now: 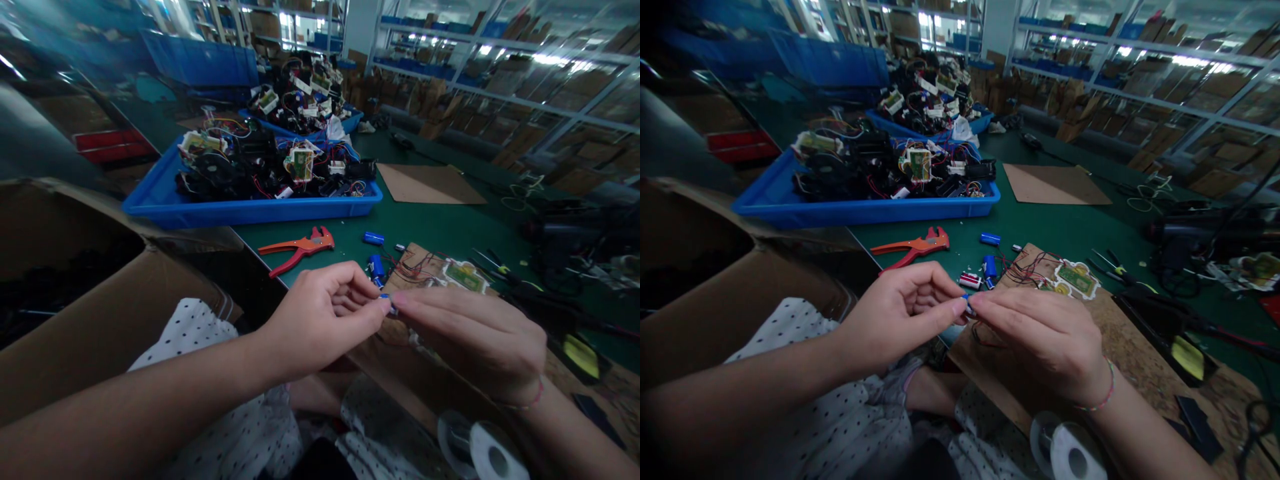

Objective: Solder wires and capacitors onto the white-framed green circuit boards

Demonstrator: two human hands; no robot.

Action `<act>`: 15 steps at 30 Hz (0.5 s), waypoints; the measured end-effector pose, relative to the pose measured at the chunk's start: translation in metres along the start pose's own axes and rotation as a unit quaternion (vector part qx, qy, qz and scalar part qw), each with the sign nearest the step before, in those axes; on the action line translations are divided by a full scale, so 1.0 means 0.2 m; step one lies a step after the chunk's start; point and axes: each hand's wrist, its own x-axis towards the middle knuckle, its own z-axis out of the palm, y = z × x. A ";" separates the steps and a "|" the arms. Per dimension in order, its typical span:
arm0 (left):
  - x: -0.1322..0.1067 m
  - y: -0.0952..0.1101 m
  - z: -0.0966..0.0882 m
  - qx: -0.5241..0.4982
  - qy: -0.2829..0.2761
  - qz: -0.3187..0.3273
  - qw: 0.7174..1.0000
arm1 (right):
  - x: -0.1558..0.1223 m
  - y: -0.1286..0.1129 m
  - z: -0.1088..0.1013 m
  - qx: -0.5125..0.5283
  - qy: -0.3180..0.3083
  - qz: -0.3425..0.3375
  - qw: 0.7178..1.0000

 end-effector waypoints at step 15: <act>-0.01 0.02 0.00 -0.062 0.007 -0.033 0.997 | -0.05 0.02 0.00 -0.049 0.003 -0.035 0.998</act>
